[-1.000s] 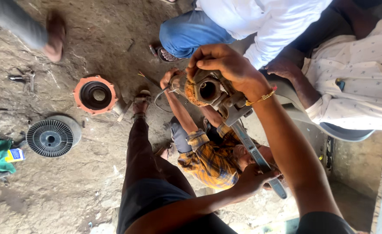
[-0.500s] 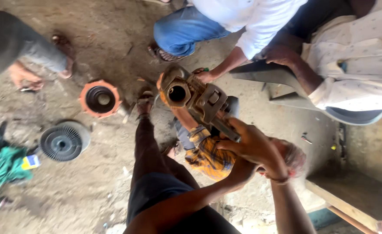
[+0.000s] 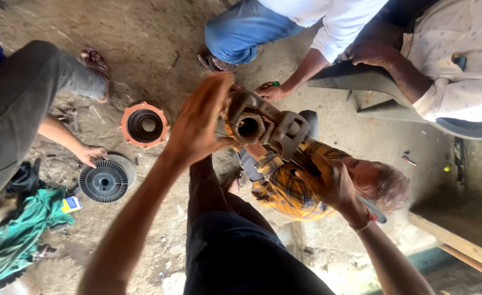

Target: The person works with a coworker to disassemble a cylindrical metal component. They use a large pipe wrench to loosen a fitting on the assembly, then remove the component from its vertical mount and place it on the floor.

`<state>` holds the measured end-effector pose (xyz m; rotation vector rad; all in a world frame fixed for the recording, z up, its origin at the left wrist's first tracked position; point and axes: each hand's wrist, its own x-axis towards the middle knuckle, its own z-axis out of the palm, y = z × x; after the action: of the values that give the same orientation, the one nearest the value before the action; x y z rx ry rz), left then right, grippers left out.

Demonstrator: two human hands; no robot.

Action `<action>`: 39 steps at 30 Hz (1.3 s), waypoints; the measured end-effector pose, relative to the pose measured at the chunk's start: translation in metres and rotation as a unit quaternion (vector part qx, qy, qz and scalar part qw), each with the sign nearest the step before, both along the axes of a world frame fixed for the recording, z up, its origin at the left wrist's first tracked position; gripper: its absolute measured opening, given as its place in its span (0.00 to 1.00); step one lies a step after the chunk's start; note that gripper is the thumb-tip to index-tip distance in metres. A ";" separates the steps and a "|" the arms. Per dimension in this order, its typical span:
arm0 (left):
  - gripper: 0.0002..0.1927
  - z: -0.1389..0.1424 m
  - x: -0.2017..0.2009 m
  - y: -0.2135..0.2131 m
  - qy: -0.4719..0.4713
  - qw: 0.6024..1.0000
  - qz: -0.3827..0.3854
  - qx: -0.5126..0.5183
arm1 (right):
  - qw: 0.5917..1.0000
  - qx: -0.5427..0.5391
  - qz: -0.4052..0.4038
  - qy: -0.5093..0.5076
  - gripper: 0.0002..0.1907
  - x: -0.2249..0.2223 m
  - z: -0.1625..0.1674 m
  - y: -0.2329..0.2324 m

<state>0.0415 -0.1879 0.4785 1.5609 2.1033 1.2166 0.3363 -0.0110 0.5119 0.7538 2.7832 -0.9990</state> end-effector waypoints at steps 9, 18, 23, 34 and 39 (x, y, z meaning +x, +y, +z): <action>0.72 -0.003 0.009 0.071 0.063 0.972 -0.224 -0.032 | 0.987 0.129 0.034 0.091 0.15 0.031 -0.008 0.005; 0.55 -0.001 -0.011 0.094 0.034 0.961 -0.273 -0.026 | 0.995 0.038 -0.094 0.009 0.21 0.051 -0.004 -0.009; 0.54 -0.005 -0.026 0.118 0.020 0.953 -0.301 -0.021 | 0.919 -0.225 -0.201 -0.253 0.18 0.111 0.004 0.027; 0.57 0.001 -0.046 0.119 0.132 0.949 -0.285 0.023 | 0.825 -0.546 -0.065 -0.135 0.22 0.131 -0.038 0.050; 0.46 0.008 -0.018 0.091 0.127 0.977 -0.169 0.037 | 0.802 -0.570 -0.114 -0.133 0.19 0.130 -0.041 0.088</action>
<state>0.0236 -0.0971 0.4864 2.1009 1.8388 1.0302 0.4660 0.0774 0.4713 0.8648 1.3822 -2.0418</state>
